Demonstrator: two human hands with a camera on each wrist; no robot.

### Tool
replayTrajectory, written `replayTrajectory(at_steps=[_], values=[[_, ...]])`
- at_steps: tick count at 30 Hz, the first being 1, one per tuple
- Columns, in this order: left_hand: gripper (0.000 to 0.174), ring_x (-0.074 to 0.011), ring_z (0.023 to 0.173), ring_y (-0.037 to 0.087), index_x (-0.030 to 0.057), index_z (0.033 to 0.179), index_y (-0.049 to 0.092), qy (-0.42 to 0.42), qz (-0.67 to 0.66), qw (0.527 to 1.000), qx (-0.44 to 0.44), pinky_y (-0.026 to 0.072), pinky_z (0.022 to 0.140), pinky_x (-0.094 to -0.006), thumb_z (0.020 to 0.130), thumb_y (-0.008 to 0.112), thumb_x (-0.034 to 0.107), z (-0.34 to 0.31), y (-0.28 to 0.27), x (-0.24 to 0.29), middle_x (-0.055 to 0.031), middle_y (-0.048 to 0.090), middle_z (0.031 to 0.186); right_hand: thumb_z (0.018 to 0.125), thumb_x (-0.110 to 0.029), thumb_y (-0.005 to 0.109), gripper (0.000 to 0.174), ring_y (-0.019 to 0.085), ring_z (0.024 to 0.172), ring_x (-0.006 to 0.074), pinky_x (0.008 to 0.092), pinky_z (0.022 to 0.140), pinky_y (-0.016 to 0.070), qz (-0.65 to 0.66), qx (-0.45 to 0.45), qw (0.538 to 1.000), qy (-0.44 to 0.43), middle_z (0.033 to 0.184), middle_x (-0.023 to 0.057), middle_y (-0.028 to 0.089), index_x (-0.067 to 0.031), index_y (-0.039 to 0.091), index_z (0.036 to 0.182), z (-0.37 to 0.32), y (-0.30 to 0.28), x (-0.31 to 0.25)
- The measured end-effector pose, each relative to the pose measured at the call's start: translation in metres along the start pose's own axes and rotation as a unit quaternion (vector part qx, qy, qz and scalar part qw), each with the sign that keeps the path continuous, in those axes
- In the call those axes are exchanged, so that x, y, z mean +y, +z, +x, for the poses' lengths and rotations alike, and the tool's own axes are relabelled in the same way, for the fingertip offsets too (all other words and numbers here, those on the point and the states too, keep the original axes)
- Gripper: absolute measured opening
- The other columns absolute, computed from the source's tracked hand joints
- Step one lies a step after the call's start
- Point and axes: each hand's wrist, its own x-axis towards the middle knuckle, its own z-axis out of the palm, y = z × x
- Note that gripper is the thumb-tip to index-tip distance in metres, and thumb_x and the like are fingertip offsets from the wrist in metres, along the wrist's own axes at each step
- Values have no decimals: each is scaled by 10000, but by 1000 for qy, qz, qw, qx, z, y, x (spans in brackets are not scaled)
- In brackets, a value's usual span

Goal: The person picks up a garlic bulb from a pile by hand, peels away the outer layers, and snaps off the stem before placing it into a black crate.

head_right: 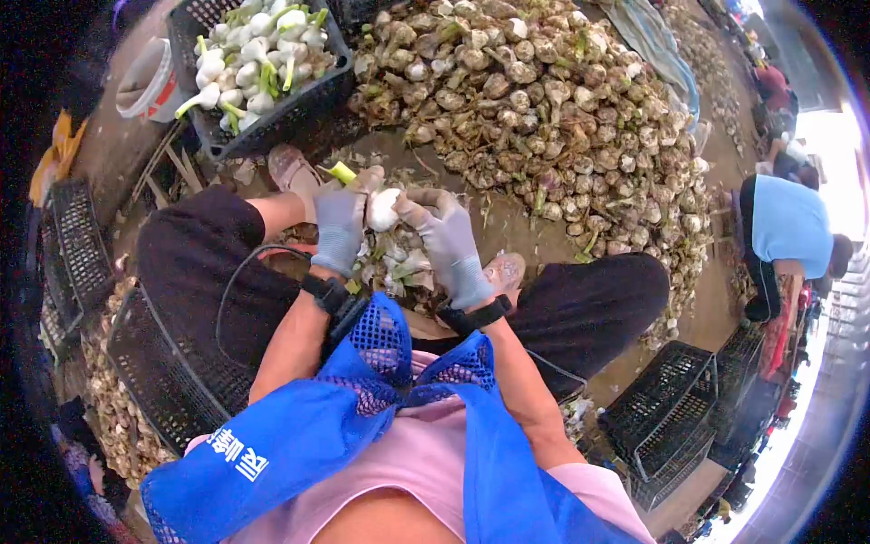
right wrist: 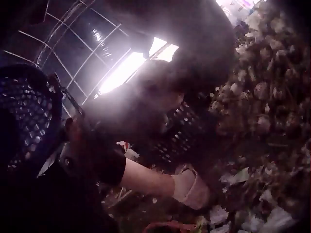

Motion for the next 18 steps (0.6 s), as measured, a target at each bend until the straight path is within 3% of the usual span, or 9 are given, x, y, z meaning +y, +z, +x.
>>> replayTrajectory(at_steps=[2, 6, 10, 12, 14, 15, 16, 17, 18], values=[[217, -105, 527, 515, -21, 668, 576, -31, -32, 999, 1, 425, 478, -279, 682, 742, 119, -2, 3, 12, -61, 586, 628, 795, -235, 664, 341, 524, 658, 72, 197, 546, 437, -2, 0, 999, 35, 804, 29, 577, 4, 545, 1008, 2, 0, 0], [134, -88, 593, 544, -23, 790, 651, -81, 17, 996, -24, 456, 527, -236, 755, 692, 99, -9, 0, 25, -54, 627, 747, 813, -204, 639, 299, 539, 677, 80, 204, 558, 450, -39, -7, 998, 51, 822, 33, 588, 1, 544, 1009, 5, -2, -2], [158, -103, 584, 557, -44, 816, 640, -134, -113, 985, 2, 476, 525, -245, 744, 696, 84, -2, 1, 10, -68, 629, 761, 832, -146, 599, 268, 575, 743, 104, 224, 605, 481, 129, -65, 985, 92, 884, 52, 611, 6, 540, 1045, 4, -14, -4], [146, -112, 578, 560, -39, 792, 631, -93, -107, 990, -10, 488, 528, -251, 740, 698, 79, 0, 0, 4, -70, 624, 753, 837, -127, 586, 267, 585, 768, 114, 233, 625, 491, 166, -84, 979, 88, 907, 61, 616, 7, 538, 1063, 4, -17, 2], [135, -113, 519, 539, -33, 763, 601, -66, -88, 994, -10, 446, 463, -259, 719, 694, 55, -3, 2, 13, -49, 589, 638, 824, -112, 589, 309, 591, 795, 133, 251, 667, 494, 15, -16, 1000, 3, 926, 78, 616, 16, 526, 1098, -3, -10, -9], [135, -113, 519, 539, -33, 763, 601, -67, -88, 994, -11, 446, 463, -259, 719, 694, 55, -3, 2, 10, -49, 589, 638, 769, -50, 574, 259, 609, 784, 171, 258, 693, 496, -57, 27, 997, -41, 895, 85, 622, 31, 558, 1015, -5, -1, -13], [142, -111, 519, 537, -32, 753, 604, -21, 43, 999, -10, 442, 463, -255, 726, 694, 74, -3, 2, 7, -44, 588, 632, 769, -50, 574, 259, 609, 784, 171, 258, 693, 496, -57, 29, 997, -40, 895, 85, 622, 31, 558, 1015, -5, 4, -9], [153, -109, 519, 535, -32, 744, 607, 27, 174, 984, -11, 438, 463, -252, 733, 694, 94, -2, 1, 5, -39, 588, 627, 753, -49, 584, 262, 603, 783, 154, 253, 688, 490, -170, 51, 975, -132, 899, 87, 624, 27, 563, 1003, -4, 7, -4], [153, -109, 519, 535, -32, 744, 607, 27, 174, 984, -13, 438, 463, -252, 733, 694, 94, -3, 0, 3, -39, 588, 627, 736, -48, 595, 266, 597, 782, 136, 248, 683, 485, -281, 72, 931, -221, 902, 89, 626, 22, 568, 991, -3, 8, 3]])
